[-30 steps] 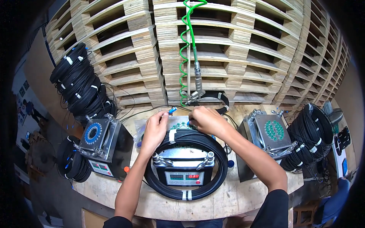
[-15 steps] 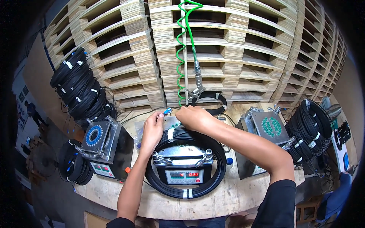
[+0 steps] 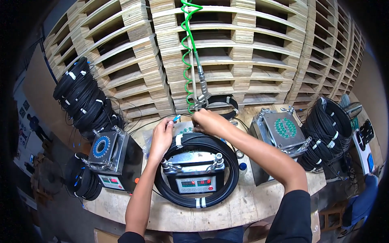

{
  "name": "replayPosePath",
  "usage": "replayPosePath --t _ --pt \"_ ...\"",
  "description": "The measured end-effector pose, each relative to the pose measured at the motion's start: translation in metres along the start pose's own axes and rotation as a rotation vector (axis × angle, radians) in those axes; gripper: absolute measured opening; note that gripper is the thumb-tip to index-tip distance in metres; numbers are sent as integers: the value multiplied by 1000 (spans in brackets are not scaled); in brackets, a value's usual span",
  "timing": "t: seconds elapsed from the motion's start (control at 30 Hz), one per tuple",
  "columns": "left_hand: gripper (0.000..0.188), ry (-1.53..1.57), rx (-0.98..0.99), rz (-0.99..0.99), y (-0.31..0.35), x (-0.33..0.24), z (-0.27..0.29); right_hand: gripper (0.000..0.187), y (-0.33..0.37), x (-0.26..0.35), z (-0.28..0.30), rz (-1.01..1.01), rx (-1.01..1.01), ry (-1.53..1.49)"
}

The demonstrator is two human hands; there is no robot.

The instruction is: Using industrial machinery to test or process a coil of electrical cable.

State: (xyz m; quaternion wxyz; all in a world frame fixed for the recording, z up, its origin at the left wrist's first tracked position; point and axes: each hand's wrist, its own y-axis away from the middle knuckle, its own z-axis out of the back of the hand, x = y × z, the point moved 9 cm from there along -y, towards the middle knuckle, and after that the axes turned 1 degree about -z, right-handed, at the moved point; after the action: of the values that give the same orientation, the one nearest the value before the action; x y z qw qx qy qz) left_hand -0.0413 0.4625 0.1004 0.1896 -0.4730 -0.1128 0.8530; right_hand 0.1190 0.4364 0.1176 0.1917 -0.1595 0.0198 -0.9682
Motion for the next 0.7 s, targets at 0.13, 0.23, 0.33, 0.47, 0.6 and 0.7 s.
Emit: replayPosePath --t 0.13,0.23,0.33,0.47,0.6,0.7 --pt "24 19 3 -1 -1 1 -3 24 11 -2 6 105 -169 -69" --pt "24 18 24 34 -1 -1 -2 23 4 4 1 124 -119 15" --pt "26 -9 14 13 -1 6 -4 22 -7 4 -1 118 -15 31" --pt "26 -38 5 -135 -3 -5 -3 22 -1 -1 1 137 -47 -93" --pt "22 -52 147 -217 -9 -35 5 34 35 -4 21 11 -248 -343" --pt "21 -71 213 -283 -18 -31 10 44 83 -6 17 -138 -468 -548"
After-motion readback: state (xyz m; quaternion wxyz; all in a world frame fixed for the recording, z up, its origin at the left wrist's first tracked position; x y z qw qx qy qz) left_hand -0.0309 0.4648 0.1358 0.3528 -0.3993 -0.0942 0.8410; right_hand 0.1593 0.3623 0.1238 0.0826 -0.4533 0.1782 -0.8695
